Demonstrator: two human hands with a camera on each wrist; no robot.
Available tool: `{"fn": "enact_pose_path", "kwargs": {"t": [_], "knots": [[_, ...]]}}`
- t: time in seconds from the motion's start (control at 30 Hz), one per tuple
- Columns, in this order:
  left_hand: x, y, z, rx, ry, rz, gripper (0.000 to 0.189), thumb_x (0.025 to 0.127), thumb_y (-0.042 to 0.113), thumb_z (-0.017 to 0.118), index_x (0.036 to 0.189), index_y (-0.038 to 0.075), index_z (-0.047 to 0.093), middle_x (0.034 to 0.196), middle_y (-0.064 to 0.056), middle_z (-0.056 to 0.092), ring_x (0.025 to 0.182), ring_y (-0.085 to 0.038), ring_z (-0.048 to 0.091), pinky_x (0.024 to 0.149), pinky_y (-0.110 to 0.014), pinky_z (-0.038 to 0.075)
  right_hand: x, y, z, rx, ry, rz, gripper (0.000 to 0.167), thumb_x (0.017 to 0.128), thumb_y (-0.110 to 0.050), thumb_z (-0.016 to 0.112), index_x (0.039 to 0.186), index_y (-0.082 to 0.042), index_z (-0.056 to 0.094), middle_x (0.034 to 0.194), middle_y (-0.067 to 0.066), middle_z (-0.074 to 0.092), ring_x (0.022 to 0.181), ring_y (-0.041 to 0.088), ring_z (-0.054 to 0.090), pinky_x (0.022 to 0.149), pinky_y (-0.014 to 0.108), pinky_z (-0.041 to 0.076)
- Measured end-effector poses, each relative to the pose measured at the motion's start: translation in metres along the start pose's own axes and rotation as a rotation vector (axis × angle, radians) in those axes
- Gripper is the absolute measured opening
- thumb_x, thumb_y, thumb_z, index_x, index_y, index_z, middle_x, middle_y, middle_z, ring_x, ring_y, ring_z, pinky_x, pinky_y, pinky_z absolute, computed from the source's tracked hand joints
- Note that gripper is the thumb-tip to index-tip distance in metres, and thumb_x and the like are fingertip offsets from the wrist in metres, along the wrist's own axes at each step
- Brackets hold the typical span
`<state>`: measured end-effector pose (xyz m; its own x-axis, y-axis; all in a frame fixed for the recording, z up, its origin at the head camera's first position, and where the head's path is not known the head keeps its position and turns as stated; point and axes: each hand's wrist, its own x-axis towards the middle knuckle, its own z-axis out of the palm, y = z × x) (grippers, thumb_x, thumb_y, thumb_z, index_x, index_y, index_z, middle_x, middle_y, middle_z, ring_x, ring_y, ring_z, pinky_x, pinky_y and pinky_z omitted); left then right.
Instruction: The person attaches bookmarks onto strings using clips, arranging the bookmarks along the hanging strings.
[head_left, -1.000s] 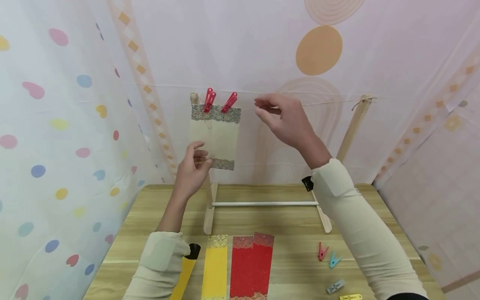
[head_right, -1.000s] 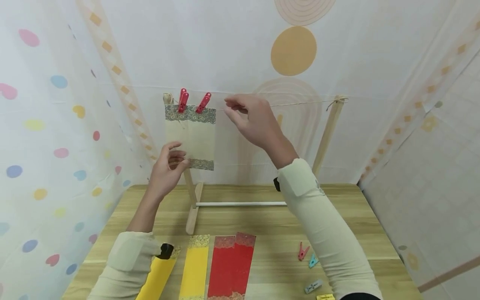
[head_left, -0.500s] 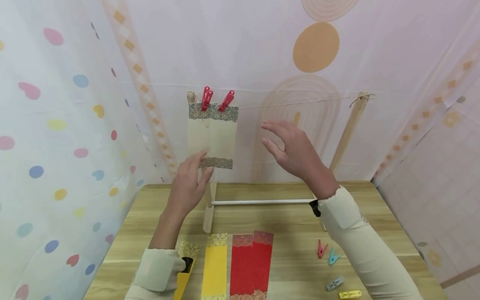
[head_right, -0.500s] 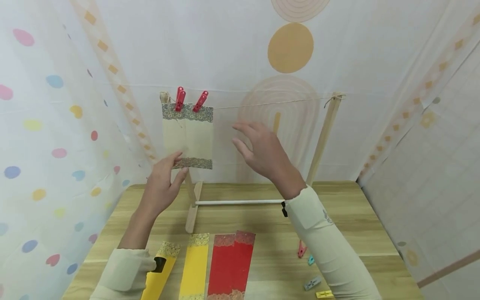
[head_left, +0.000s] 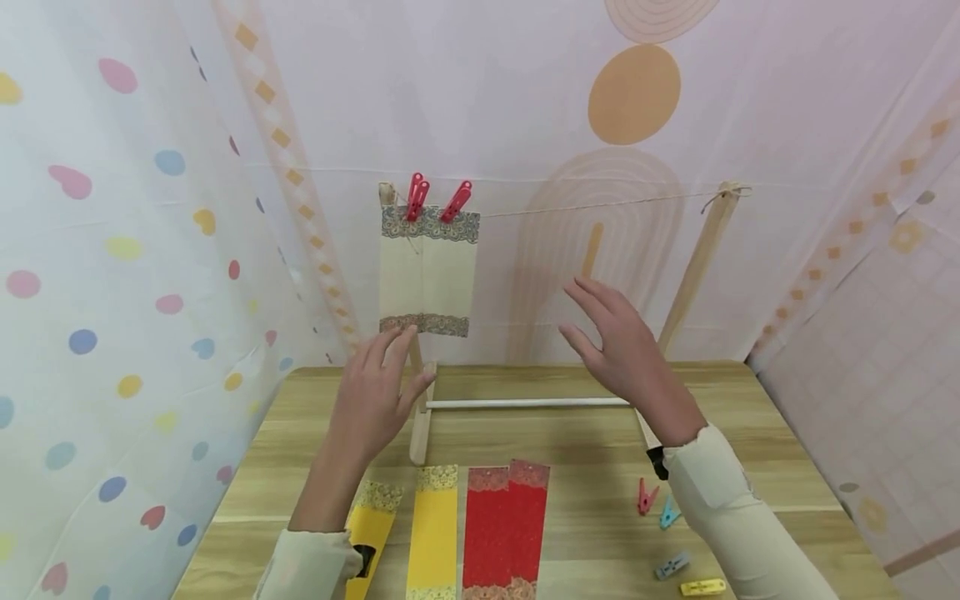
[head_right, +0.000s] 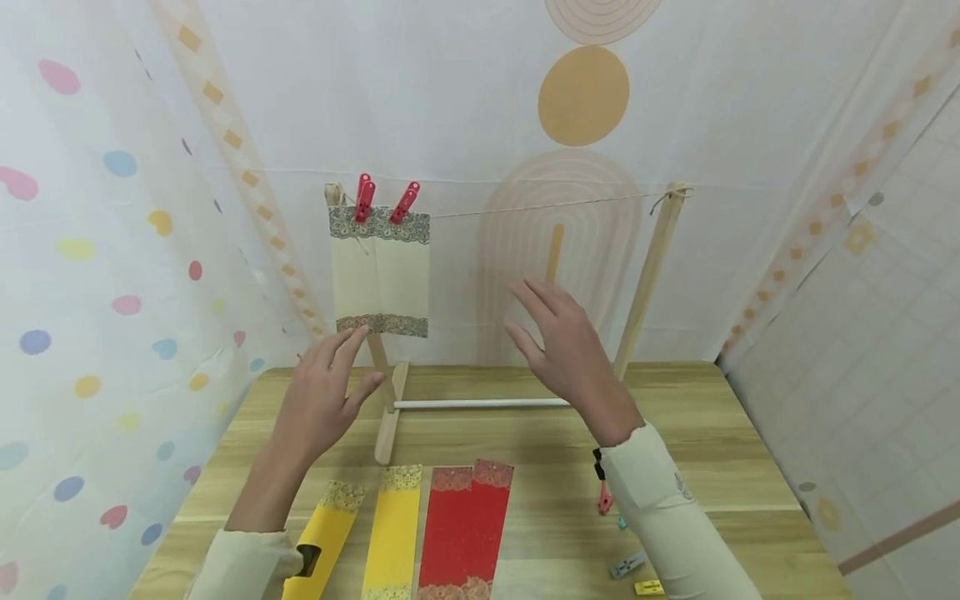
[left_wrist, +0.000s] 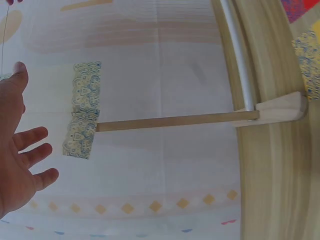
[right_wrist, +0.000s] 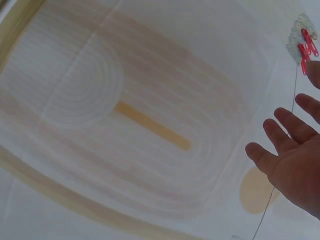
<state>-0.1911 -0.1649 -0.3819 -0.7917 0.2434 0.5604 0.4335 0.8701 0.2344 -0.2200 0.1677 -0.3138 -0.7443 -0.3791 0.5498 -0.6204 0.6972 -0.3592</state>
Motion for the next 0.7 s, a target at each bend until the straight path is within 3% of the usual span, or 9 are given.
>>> {"fn": "enact_pose_path", "kwargs": {"t": [0.17, 0.5, 0.7], "knots": [[-0.015, -0.004, -0.002, 0.037, -0.041, -0.019, 0.073, 0.094, 0.037, 0.071, 0.152, 0.004, 0.041, 0.148, -0.029, 0.044, 0.137, -0.046, 0.039, 0.112, -0.062, 0.030, -0.020, 0.014, -0.003, 0.024, -0.062, 0.103, 0.056, 0.100, -0.021, 0.067, 0.149, -0.001, 0.048, 0.156, 0.019, 0.040, 0.143, 0.039, 0.035, 0.111, 0.061, 0.032], [-0.044, -0.013, -0.001, 0.066, -0.208, -0.151, 0.078, 0.098, 0.045, 0.063, 0.161, 0.014, 0.028, 0.165, -0.023, 0.018, 0.152, -0.046, 0.009, 0.113, -0.073, 0.009, -0.055, 0.035, -0.006, 0.058, -0.126, 0.205, 0.060, 0.104, -0.026, 0.060, 0.154, -0.001, 0.038, 0.162, 0.023, 0.027, 0.148, 0.043, 0.024, 0.111, 0.067, 0.026], [-0.062, -0.018, 0.008, 0.101, -0.283, -0.169, 0.076, 0.100, 0.051, 0.056, 0.161, 0.016, 0.028, 0.166, -0.024, 0.014, 0.151, -0.048, 0.006, 0.113, -0.073, 0.005, -0.083, 0.047, 0.006, 0.083, -0.183, 0.273, 0.065, 0.105, -0.027, 0.059, 0.157, -0.001, 0.031, 0.163, 0.027, 0.022, 0.149, 0.048, 0.017, 0.111, 0.070, 0.021]]}}
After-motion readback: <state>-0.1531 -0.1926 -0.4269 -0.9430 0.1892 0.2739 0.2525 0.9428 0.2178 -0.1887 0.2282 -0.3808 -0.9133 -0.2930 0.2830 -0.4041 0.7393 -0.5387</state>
